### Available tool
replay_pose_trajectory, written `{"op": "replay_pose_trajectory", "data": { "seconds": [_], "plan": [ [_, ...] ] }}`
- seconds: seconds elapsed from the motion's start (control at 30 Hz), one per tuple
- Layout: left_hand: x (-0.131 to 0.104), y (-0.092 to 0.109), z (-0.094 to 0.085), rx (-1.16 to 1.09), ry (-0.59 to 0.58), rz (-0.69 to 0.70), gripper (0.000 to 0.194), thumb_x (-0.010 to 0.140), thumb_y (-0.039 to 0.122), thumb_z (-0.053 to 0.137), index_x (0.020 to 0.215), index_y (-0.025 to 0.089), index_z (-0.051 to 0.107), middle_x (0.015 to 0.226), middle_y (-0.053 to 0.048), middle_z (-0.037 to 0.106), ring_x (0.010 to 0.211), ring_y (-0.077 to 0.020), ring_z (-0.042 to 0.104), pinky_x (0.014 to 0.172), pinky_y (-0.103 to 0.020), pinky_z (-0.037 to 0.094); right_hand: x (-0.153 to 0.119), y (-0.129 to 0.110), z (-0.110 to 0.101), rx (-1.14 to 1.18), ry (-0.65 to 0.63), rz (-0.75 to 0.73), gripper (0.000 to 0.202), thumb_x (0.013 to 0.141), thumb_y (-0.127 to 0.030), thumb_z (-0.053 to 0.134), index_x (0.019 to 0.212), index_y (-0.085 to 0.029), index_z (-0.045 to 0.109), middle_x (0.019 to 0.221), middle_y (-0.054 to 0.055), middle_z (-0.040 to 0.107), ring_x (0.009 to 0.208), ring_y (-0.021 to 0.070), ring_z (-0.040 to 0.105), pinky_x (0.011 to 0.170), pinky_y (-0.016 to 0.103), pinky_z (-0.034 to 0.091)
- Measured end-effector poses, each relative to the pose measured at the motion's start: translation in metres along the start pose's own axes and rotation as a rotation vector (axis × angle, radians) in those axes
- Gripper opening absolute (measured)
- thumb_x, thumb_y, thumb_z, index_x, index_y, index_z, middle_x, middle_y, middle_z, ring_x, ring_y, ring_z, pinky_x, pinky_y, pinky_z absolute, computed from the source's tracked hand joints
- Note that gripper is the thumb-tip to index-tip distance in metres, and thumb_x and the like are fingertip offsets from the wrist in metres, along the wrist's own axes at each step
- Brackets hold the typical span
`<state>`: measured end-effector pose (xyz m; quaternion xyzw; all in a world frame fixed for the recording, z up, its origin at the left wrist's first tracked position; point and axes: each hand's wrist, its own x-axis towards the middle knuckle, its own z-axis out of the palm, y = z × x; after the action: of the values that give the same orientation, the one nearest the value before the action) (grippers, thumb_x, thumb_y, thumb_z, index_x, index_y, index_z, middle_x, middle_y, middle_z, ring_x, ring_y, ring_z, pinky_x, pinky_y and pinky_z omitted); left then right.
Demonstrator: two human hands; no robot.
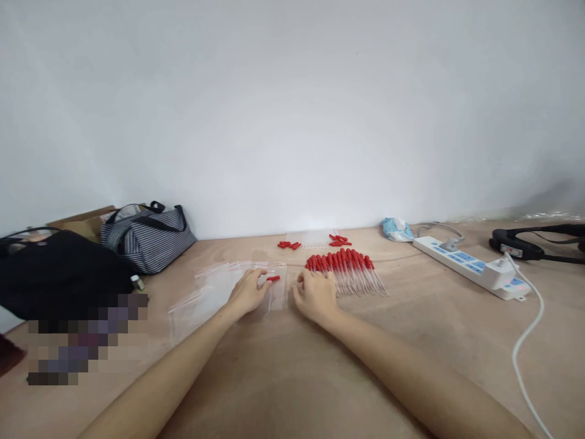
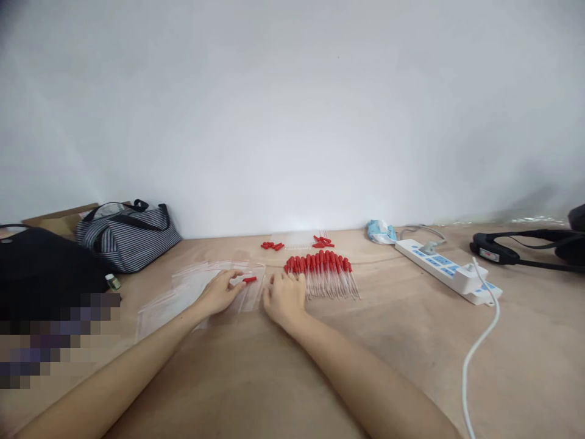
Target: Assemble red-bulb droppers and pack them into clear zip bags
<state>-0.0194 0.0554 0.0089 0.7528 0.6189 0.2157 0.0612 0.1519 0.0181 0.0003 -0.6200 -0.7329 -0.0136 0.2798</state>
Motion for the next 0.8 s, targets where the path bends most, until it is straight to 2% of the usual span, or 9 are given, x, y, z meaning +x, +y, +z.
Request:
{"op": "replay_pose_trajectory", "data": {
  "seconds": [0.07, 0.17, 0.3, 0.43, 0.53, 0.63, 0.7, 0.8],
  "plan": [
    [0.007, -0.001, 0.004, 0.005, 0.020, 0.014, 0.026, 0.076, 0.027, 0.053, 0.099, 0.016, 0.057, 0.101, -0.008, 0.055, 0.078, -0.0194, 0.057, 0.074, -0.032, 0.043, 0.008, -0.018, 0.007, -0.006, -0.051, 0.067, 0.023, 0.076, -0.030, 0.046, 0.090, -0.014, 0.052, 0.086, 0.010, 0.062, 0.085, 0.0223, 0.055, 0.074, 0.035, 0.025],
    [0.013, -0.003, 0.014, 0.003, 0.055, 0.050, 0.018, 0.074, 0.022, 0.056, 0.090, 0.016, 0.061, 0.094, -0.007, 0.058, 0.082, -0.0203, 0.056, 0.076, -0.031, 0.042, 0.020, -0.031, 0.016, -0.023, -0.129, 0.169, 0.029, 0.073, -0.026, 0.049, 0.097, -0.010, 0.049, 0.091, 0.015, 0.062, 0.088, 0.0243, 0.055, 0.076, 0.036, 0.027],
    [0.017, -0.004, 0.025, -0.021, 0.126, 0.096, 0.007, 0.074, 0.017, 0.054, 0.076, 0.015, 0.061, 0.077, -0.005, 0.059, 0.079, -0.0204, 0.055, 0.074, -0.032, 0.043, 0.026, -0.035, 0.022, -0.048, -0.181, 0.212, 0.026, 0.074, -0.015, 0.045, 0.099, -0.008, 0.049, 0.089, 0.018, 0.062, 0.088, 0.0250, 0.056, 0.076, 0.036, 0.028],
    [0.015, 0.001, 0.020, -0.089, 0.208, 0.163, 0.010, 0.077, 0.016, 0.049, 0.080, 0.016, 0.058, 0.083, -0.005, 0.058, 0.081, -0.0195, 0.054, 0.073, -0.031, 0.043, 0.017, -0.030, 0.018, -0.061, -0.128, 0.173, 0.025, 0.075, -0.012, 0.041, 0.097, -0.007, 0.052, 0.092, 0.019, 0.060, 0.088, 0.0268, 0.054, 0.074, 0.036, 0.030],
    [0.003, 0.012, 0.011, -0.150, 0.224, 0.223, 0.013, 0.080, 0.019, 0.044, 0.086, 0.017, 0.056, 0.086, -0.004, 0.059, 0.077, -0.0170, 0.055, 0.069, -0.028, 0.045, 0.003, -0.010, 0.009, -0.023, -0.020, 0.073, 0.028, 0.073, -0.012, 0.044, 0.099, -0.009, 0.053, 0.094, 0.016, 0.058, 0.089, 0.0269, 0.052, 0.074, 0.037, 0.031],
    [-0.020, 0.027, 0.007, -0.269, 0.192, 0.321, 0.020, 0.083, 0.020, 0.040, 0.096, 0.017, 0.055, 0.089, -0.005, 0.059, 0.079, -0.0160, 0.056, 0.071, -0.027, 0.045, -0.017, 0.026, -0.001, 0.125, 0.099, -0.115, 0.029, 0.078, -0.010, 0.038, 0.101, -0.016, 0.053, 0.091, 0.011, 0.057, 0.086, 0.0216, 0.051, 0.072, 0.033, 0.033],
    [-0.036, 0.036, 0.010, -0.378, 0.087, 0.386, 0.023, 0.083, 0.019, 0.038, 0.097, 0.017, 0.056, 0.087, -0.005, 0.058, 0.078, -0.0159, 0.056, 0.071, -0.027, 0.044, -0.031, 0.053, -0.007, 0.227, 0.160, -0.220, 0.025, 0.081, -0.013, 0.037, 0.099, -0.017, 0.054, 0.086, 0.008, 0.055, 0.080, 0.0186, 0.051, 0.070, 0.031, 0.035],
    [-0.055, 0.044, 0.018, -0.523, -0.088, 0.348, 0.020, 0.083, 0.020, 0.039, 0.091, 0.017, 0.057, 0.079, -0.004, 0.057, 0.070, -0.0147, 0.055, 0.065, -0.026, 0.045, -0.048, 0.078, -0.015, 0.311, 0.171, -0.287, 0.020, 0.083, -0.016, 0.038, 0.095, -0.019, 0.055, 0.081, 0.006, 0.055, 0.074, 0.0162, 0.051, 0.066, 0.029, 0.035]
  ]
}}
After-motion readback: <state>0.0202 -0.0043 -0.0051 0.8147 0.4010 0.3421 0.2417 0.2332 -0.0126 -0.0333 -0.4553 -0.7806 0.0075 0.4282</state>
